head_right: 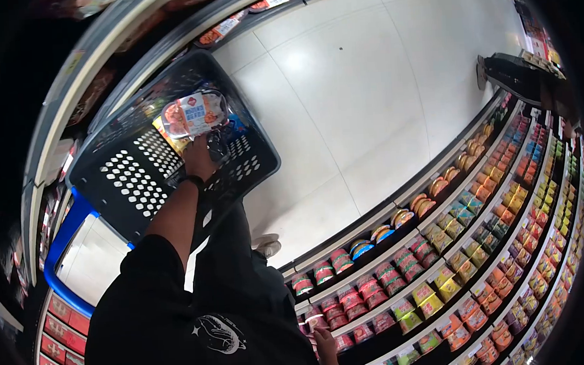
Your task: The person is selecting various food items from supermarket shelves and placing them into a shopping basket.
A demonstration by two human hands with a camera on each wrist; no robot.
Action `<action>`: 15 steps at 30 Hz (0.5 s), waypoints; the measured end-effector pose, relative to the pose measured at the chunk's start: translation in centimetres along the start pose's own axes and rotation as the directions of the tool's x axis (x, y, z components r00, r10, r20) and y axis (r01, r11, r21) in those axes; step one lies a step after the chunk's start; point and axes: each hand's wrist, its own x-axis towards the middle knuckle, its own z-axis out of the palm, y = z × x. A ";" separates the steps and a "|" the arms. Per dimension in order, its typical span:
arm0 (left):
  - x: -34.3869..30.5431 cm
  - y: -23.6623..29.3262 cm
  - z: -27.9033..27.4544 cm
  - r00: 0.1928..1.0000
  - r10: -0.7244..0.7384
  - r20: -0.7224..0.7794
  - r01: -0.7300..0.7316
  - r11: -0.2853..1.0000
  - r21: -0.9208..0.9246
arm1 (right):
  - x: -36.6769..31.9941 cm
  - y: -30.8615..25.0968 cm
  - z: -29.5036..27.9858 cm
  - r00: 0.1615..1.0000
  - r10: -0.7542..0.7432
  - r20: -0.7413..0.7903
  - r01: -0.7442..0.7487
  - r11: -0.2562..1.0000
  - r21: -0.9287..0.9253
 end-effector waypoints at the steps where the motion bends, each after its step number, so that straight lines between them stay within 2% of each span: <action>1: 0.2 -0.1 0.6 1.000 0.006 -0.004 -0.006 0.999 0.034 | -0.4 -0.5 0.2 1.000 0.006 0.004 -0.006 1.000 0.000; 3: -0.7 -0.1 1.0 0.999 0.036 -0.005 -0.036 0.996 0.083 | -0.6 1.3 -0.1 0.999 -0.043 -0.015 0.042 0.999 -0.023; 6: -2.6 -1.4 3.7 0.998 -0.034 -0.043 0.041 0.983 0.180 | 1.2 5.4 -1.4 0.998 -0.061 0.023 0.062 0.997 -0.047; 7: -4.1 -1.7 3.7 0.985 -0.007 -0.173 0.033 0.989 0.145 | 1.2 5.8 -2.0 0.980 -0.194 0.047 0.199 0.970 -0.138; 10: -8.2 -1.5 -0.8 0.992 -0.128 0.009 0.128 0.981 -0.143 | 0.5 0.5 -1.8 0.999 -0.038 0.001 0.038 0.997 0.068; 12: -10.6 -2.8 -2.5 0.988 -0.152 -0.010 0.149 0.978 -0.149 | 1.0 -1.7 -2.3 0.997 -0.061 0.041 0.060 0.998 0.028; 13: -11.9 -4.6 -1.8 0.989 -0.148 -0.002 0.147 0.980 -0.133 | 2.2 -0.3 -3.1 0.936 -0.335 0.103 0.347 0.928 -0.136; 14: -12.7 -5.7 -2.1 0.990 -0.143 -0.003 0.142 0.983 -0.116 | 3.2 -0.6 -3.5 0.887 -0.440 0.142 0.458 0.876 -0.150; 15: -14.1 -4.7 -5.8 0.970 -0.243 0.004 0.242 0.966 -0.091 | 4.2 -1.6 -3.5 0.862 -0.475 0.176 0.497 0.860 -0.116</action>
